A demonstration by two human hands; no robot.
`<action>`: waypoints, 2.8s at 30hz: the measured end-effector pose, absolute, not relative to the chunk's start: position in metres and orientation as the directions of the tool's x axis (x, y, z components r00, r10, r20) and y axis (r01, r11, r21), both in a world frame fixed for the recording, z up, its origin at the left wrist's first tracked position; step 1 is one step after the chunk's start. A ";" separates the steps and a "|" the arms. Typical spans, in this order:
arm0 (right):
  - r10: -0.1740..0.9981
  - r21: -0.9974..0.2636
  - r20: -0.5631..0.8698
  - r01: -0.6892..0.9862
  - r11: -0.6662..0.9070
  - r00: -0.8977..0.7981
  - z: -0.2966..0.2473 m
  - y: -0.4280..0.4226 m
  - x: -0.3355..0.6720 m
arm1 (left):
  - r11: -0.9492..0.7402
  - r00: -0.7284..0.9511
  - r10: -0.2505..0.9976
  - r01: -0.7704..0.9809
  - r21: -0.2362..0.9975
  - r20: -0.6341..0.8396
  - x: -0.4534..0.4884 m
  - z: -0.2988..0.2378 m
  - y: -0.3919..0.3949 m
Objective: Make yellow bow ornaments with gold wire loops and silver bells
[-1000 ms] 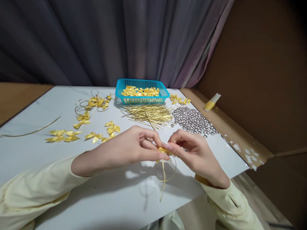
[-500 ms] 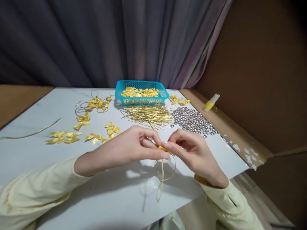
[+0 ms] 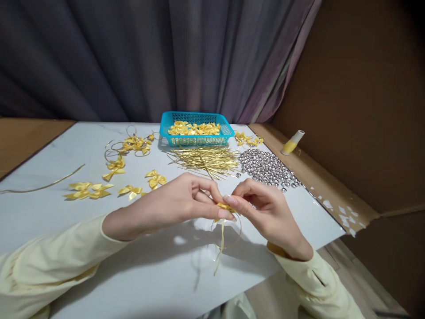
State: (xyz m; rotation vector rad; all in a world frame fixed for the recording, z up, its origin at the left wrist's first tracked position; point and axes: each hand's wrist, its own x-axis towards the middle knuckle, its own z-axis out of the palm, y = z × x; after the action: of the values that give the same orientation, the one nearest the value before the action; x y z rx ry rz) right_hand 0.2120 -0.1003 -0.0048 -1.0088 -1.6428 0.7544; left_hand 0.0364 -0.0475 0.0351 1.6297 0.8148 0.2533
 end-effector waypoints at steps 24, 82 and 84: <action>0.883 -0.883 0.463 0.127 0.452 0.076 -0.015 -0.103 0.204 | 0.141 0.699 0.662 0.239 0.961 -0.271 0.037 0.034 -0.046; 0.931 -0.930 0.351 0.078 0.359 -0.098 0.039 -0.097 0.245 | 0.259 0.750 0.543 0.277 0.925 -0.377 0.040 0.012 -0.047; 0.927 -0.903 0.340 0.219 0.368 -0.155 0.035 -0.110 0.238 | 0.279 0.736 0.553 0.279 0.919 -0.391 0.040 0.013 -0.047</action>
State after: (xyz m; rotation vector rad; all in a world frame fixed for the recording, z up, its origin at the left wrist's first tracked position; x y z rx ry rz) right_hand 0.2385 -0.1099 0.0353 -1.0438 -1.6234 0.8818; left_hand 0.0396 -0.0467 0.0132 1.3114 0.7759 0.2112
